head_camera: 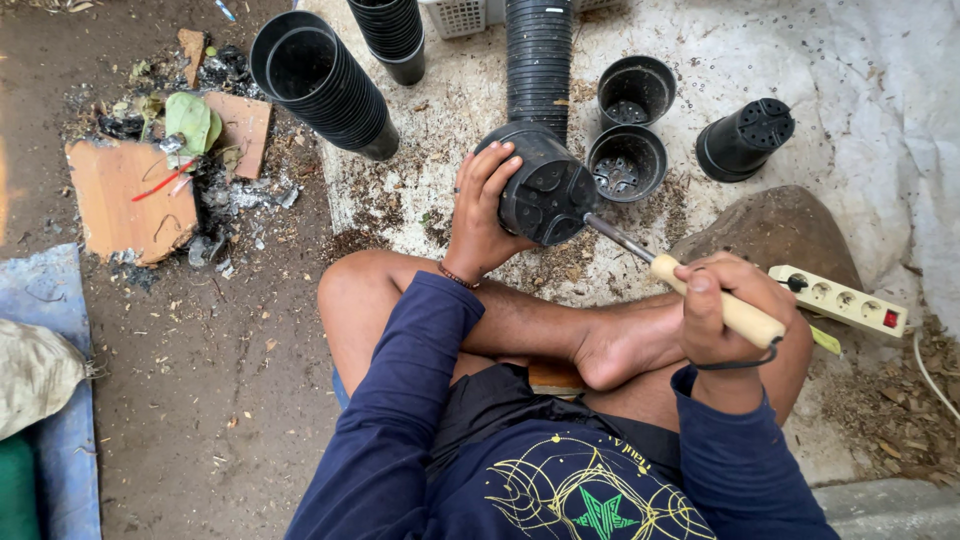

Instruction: The person sits on the ground and uses a heated soldering iron to melt holes into the bottom of black plastic nursery pots. They handle the pots one at a time, rotating them to create drainage holes, and place finished pots aside.

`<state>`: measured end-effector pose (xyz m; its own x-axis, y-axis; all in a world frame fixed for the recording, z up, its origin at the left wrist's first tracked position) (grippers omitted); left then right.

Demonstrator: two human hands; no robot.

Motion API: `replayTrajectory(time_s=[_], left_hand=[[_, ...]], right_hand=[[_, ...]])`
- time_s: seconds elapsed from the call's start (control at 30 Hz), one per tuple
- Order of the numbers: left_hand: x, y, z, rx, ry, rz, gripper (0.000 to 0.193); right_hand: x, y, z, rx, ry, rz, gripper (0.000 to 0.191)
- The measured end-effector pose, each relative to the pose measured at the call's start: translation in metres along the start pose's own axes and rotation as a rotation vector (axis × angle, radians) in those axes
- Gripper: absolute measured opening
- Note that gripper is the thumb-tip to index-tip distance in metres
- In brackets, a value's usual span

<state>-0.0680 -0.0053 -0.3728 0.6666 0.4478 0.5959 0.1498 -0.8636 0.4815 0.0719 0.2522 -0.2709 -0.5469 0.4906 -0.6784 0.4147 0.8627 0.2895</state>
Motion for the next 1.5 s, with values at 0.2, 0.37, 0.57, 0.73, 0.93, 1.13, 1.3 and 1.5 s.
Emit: replayTrajectory(time_s=[0.2, 0.37, 0.57, 0.73, 0.93, 1.13, 1.3, 1.5], left_hand=[[-0.001, 0.001, -0.001, -0.002, -0.006, -0.014, 0.118], [-0.003, 0.002, -0.002, -0.005, 0.014, 0.043, 0.122], [-0.006, 0.0, -0.002, -0.002, 0.044, 0.079, 0.125], [-0.006, 0.0, -0.002, 0.006, 0.043, 0.111, 0.127], [-0.005, 0.001, -0.002, 0.01, 0.041, 0.113, 0.128], [-0.003, 0.003, -0.003, 0.009, 0.021, 0.094, 0.126], [-0.002, 0.004, -0.003, 0.015, 0.008, 0.065, 0.122], [-0.001, 0.003, -0.004, 0.02, 0.006, 0.049, 0.119]], right_hand=[[0.0, -0.003, 0.0, -0.032, 0.024, 0.106, 0.031], [0.004, 0.014, 0.008, 0.145, -0.1, -0.101, 0.034], [0.018, 0.028, 0.014, 0.375, -0.048, -0.243, 0.044], [0.012, 0.023, 0.018, 0.286, -0.099, -0.205, 0.041], [0.002, 0.015, 0.011, 0.128, 0.005, -0.07, 0.043], [-0.003, 0.009, 0.008, 0.093, -0.042, -0.076, 0.043], [-0.008, 0.005, 0.002, 0.063, -0.004, -0.062, 0.041], [-0.011, 0.0, 0.0, 0.019, -0.006, -0.036, 0.034]])
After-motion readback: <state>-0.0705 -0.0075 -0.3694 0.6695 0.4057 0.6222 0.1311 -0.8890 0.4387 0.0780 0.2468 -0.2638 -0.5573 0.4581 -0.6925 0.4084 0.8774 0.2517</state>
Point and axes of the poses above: each hand's wrist, its own z-axis away from the middle knuckle, its own y-axis out of the back of the hand, x = y × z, the point moved 2 cm from there along -z, towards the middle knuckle, and after that the axes turned 4 degrees about y, right-handed, at the moved point
